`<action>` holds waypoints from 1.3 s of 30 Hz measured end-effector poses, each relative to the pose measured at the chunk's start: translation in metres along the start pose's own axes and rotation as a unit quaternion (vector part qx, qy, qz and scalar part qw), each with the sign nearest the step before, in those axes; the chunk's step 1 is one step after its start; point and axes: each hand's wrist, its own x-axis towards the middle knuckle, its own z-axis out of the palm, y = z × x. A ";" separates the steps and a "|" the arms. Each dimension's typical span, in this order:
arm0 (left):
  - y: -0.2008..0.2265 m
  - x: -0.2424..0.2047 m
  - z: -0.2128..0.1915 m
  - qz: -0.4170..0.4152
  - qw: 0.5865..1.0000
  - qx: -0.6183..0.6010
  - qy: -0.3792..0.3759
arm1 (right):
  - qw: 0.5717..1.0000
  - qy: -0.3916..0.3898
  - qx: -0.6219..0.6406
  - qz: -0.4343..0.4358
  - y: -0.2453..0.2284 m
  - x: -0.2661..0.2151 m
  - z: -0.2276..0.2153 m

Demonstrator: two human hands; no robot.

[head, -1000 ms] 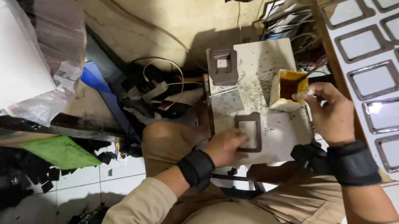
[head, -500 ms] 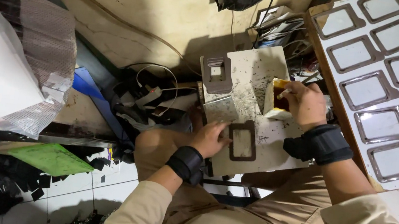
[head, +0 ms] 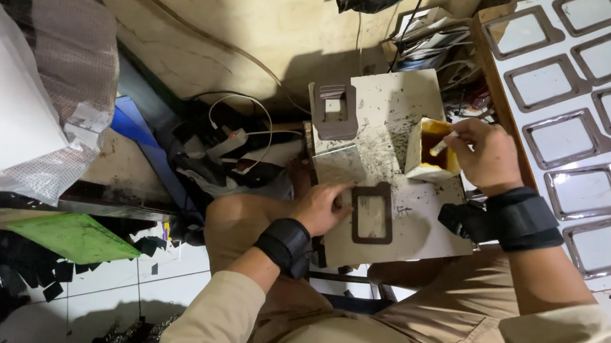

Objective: The person applies a yellow adhesive from a small container onto clear rectangular plastic frames using a brush. They place each coated frame into a brown rectangular mold on the table and repeat the process for several frames.

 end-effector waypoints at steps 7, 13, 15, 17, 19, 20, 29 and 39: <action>-0.029 0.004 0.025 0.042 0.996 0.063 0.044 | 0.992 -0.056 0.115 0.014 -0.037 -0.024 -0.036; -0.032 0.006 0.027 0.022 0.999 0.032 0.013 | 0.953 -0.107 0.283 0.030 -0.099 -0.067 -0.020; -0.031 0.005 0.028 0.013 1.000 0.006 0.021 | 0.943 -0.098 0.318 0.004 -0.100 -0.078 0.008; -0.033 0.005 0.031 0.019 0.999 0.009 0.025 | 0.960 -0.097 0.261 0.009 -0.093 -0.077 0.037; -0.034 0.006 0.031 0.027 0.999 0.013 0.029 | 0.974 -0.094 0.204 0.012 -0.087 -0.075 0.063; -0.033 0.006 0.030 0.024 0.999 0.003 0.033 | 0.979 -0.091 0.178 0.029 -0.083 -0.073 0.074; -0.012 0.007 0.011 0.000 1.000 -0.028 0.013 | 0.990 -0.093 0.086 0.054 -0.066 -0.064 0.114; -0.007 0.002 0.003 -0.007 0.998 -0.063 -0.013 | 0.989 -0.108 0.066 0.076 -0.064 -0.058 0.117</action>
